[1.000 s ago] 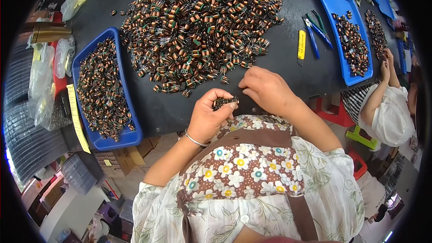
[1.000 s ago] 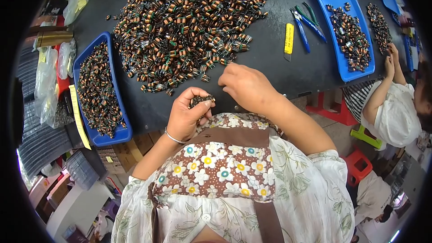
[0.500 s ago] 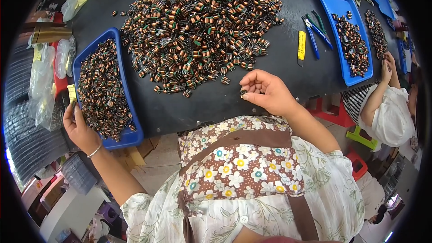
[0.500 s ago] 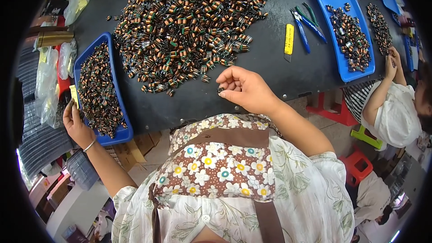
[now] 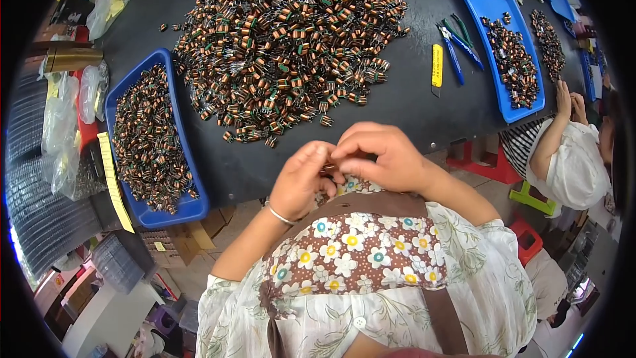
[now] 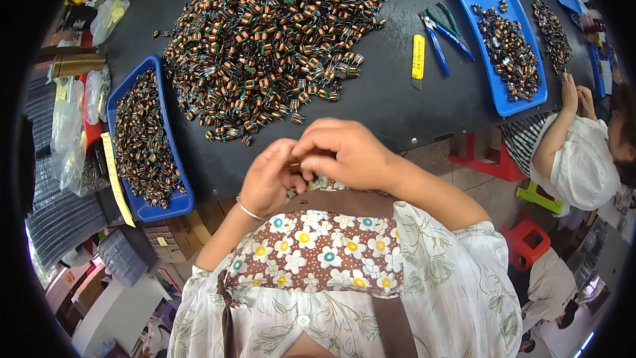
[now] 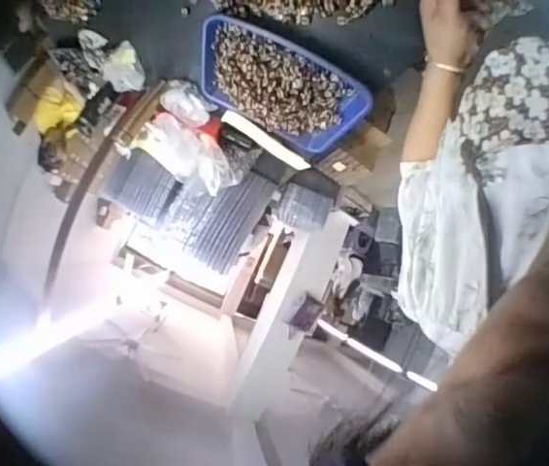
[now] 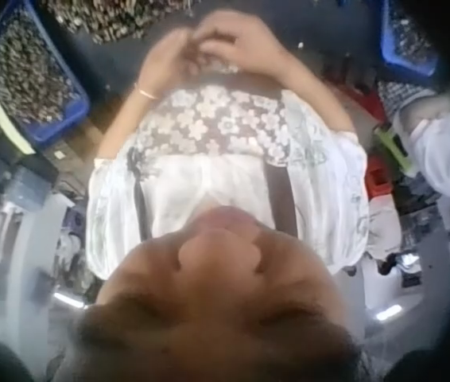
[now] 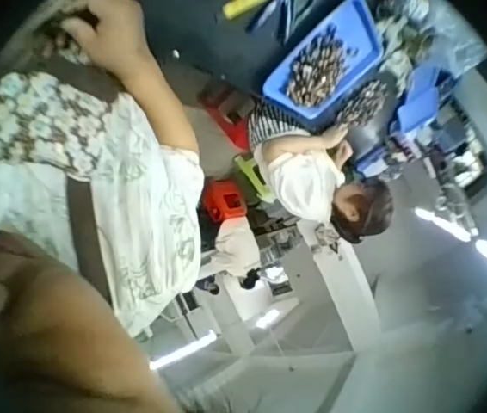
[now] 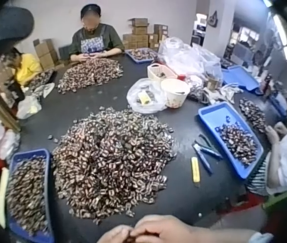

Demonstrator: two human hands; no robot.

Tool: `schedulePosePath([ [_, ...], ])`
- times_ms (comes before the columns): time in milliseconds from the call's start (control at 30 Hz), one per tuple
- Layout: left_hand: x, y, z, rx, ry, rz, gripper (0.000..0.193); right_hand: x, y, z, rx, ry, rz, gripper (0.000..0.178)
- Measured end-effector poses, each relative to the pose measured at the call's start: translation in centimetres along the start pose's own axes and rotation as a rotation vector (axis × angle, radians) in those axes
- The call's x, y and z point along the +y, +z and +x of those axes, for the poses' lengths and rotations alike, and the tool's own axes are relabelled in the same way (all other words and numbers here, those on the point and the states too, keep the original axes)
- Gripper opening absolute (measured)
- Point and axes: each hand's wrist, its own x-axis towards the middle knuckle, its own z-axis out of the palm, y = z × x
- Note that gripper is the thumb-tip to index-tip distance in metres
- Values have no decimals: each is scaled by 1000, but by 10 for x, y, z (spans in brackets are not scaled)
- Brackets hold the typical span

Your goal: The person assembles small electronic components by hand at a factory workbench, using pliers and a utility knife to manipulate the parts.

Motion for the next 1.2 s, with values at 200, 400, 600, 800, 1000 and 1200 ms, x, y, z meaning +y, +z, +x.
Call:
schedulePosePath([
  [200, -1, -2, 5, -4, -82, 160, 19, 29, -37, 16, 462, -7, -677, 12],
  [400, -1, 3, 8, 58, -11, 231, 17, 44, -35, 18, 458, -43, -784, 10],
  [600, 0, 4, 12, 39, -2, 244, 20, 45, -38, 23, 505, -128, -849, 7],
  [800, 0, 13, 15, 97, 93, 200, 21, 34, -38, 14, 387, -51, -737, 5],
  [1000, -2, 13, 21, 72, 78, 314, 21, 7, -18, 6, 50, 44, -317, 4],
  [1200, -1, 12, 19, 110, 77, 292, 16, 38, -28, 18, 352, -31, -834, 20],
])
